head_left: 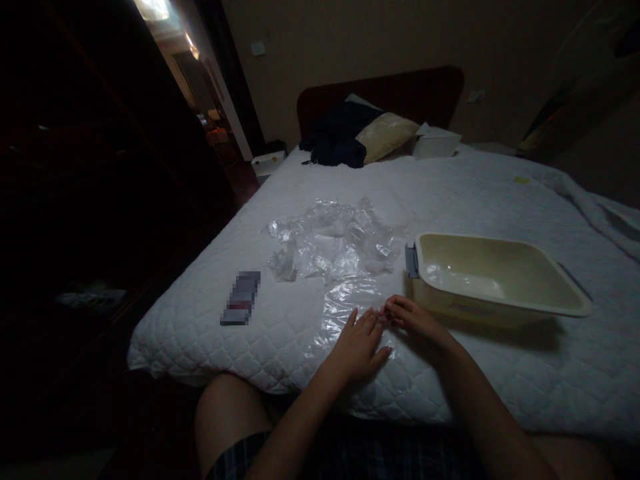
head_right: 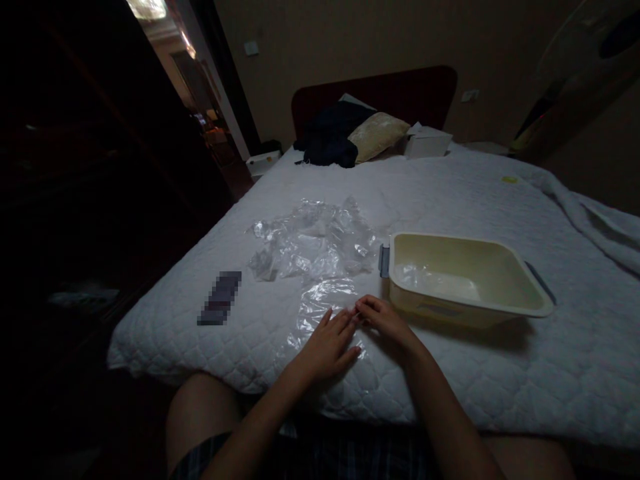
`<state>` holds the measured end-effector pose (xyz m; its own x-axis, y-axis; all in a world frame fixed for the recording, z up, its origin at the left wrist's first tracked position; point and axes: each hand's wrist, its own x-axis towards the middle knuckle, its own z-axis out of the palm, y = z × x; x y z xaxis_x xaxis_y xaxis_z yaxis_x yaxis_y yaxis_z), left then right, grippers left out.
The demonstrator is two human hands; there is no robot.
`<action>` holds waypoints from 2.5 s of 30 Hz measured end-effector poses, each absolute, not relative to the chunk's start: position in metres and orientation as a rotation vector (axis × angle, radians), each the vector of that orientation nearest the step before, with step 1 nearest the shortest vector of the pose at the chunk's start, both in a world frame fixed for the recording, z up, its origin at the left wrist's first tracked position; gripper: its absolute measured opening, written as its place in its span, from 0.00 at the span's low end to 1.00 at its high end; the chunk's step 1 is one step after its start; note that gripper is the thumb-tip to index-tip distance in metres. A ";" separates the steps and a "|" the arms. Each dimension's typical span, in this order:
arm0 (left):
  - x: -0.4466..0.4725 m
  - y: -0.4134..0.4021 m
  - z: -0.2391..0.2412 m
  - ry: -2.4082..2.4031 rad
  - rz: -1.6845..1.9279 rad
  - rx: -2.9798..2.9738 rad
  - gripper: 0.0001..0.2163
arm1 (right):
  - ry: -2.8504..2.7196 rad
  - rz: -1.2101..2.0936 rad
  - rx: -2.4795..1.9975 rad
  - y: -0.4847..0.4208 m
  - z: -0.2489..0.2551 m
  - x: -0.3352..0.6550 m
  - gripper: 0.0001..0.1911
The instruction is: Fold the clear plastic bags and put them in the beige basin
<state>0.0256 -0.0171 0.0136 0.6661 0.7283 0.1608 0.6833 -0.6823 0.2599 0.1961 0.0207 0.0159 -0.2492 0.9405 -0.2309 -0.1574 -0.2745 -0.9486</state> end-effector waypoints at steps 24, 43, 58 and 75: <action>0.022 -0.016 -0.002 1.313 0.448 2.767 0.21 | -0.860 1.648 -1.059 0.030 -0.010 0.203 0.12; 0.012 -0.016 0.017 1.185 0.639 2.666 0.19 | -0.748 1.482 -0.977 0.022 -0.015 0.208 0.09; -0.100 -0.041 -0.011 1.569 0.927 2.573 0.13 | -0.851 1.295 -1.037 0.014 -0.010 0.204 0.11; -0.124 -0.062 -0.024 1.484 0.757 2.779 0.13 | -2.089 0.614 -1.091 -0.059 0.016 0.109 0.11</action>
